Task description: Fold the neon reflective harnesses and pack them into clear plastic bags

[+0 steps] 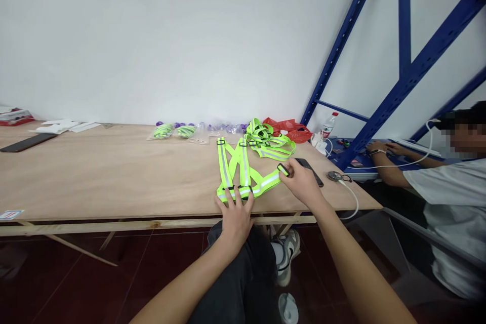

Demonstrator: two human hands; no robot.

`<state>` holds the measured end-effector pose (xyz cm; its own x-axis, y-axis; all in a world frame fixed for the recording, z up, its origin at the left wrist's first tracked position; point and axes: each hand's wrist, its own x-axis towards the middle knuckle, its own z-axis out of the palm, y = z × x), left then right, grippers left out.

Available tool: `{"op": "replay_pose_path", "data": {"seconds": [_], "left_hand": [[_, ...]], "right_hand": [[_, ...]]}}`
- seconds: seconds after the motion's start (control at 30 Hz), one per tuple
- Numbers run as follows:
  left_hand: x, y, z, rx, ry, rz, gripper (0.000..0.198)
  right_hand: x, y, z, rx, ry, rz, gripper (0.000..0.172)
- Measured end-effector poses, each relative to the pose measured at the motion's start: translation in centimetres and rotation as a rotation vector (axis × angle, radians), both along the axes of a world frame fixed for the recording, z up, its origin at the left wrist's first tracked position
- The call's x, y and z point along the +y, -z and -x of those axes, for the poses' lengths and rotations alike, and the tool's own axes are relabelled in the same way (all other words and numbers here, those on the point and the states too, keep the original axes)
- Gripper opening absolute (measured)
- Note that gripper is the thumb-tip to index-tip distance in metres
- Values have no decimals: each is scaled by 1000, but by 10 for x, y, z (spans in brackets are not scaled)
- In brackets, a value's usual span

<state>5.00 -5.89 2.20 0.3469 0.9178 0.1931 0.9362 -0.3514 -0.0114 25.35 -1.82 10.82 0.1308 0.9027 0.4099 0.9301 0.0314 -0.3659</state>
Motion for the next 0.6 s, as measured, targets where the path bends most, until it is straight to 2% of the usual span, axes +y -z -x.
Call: {"op": "replay_pose_path", "data": {"seconds": [0.13, 0.23, 0.3, 0.47, 0.6], "left_hand": [[0, 2, 1, -4, 9, -16, 68], [0, 3, 3, -4, 7, -26, 63], [0, 4, 3, -5, 14, -34, 62], [4, 9, -3, -28, -4, -16, 57], [12, 20, -11, -97, -112, -27, 50]], "right_hand": [[-1, -20, 51, -217, -100, -2, 5], [0, -24, 86, -342, -262, 6, 14], [4, -23, 103, -340, -324, 28, 18], [12, -14, 127, -281, -434, 21, 19], [9, 8, 149, -406, -584, 98, 15]]}}
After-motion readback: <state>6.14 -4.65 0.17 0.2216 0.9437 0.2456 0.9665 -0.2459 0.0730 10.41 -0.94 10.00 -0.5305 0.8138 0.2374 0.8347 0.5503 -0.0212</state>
